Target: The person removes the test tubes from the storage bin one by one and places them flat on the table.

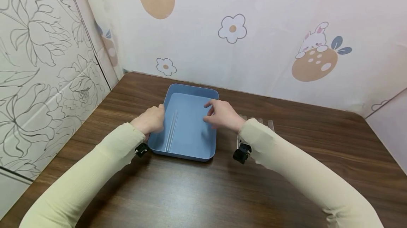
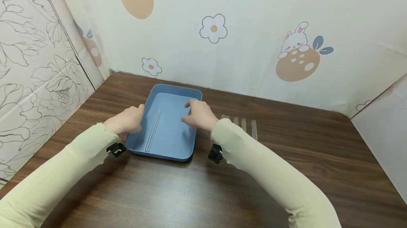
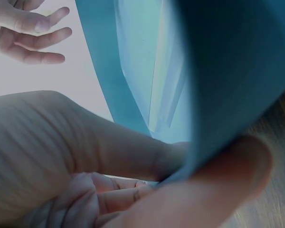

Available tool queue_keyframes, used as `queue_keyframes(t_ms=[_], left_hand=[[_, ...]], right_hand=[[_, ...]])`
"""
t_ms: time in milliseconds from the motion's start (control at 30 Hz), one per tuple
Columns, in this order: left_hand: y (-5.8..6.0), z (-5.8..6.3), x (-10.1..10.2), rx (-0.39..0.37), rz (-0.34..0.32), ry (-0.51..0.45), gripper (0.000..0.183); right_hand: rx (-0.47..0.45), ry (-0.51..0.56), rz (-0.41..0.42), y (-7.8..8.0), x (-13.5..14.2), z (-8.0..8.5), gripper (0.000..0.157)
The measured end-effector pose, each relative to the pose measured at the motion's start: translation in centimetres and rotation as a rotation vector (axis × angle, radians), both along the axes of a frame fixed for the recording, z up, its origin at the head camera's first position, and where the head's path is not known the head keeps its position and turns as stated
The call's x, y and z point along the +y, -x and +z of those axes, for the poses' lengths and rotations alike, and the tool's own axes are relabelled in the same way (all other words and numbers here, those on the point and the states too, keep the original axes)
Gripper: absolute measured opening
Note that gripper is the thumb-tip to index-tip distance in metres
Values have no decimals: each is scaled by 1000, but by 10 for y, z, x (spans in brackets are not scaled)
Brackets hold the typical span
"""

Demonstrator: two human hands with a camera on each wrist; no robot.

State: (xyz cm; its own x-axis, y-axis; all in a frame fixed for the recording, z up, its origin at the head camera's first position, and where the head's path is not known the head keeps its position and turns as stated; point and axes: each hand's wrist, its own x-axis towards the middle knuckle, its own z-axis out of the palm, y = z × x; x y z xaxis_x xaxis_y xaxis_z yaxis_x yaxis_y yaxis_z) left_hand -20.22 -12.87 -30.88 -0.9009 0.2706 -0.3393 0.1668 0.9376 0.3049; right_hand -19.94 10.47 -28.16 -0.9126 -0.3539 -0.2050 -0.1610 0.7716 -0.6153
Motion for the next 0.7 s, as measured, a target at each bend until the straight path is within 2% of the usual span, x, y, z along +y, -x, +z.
queue_keyframes(t_ms=[400, 700], left_hand=[[4, -1, 0, -20, -12, 9, 63], [7, -1, 0, -71, 13, 4, 65]], right_hand=[[-22, -35, 70, 7, -34, -7, 49], [-42, -107, 61, 14, -60, -11, 52]])
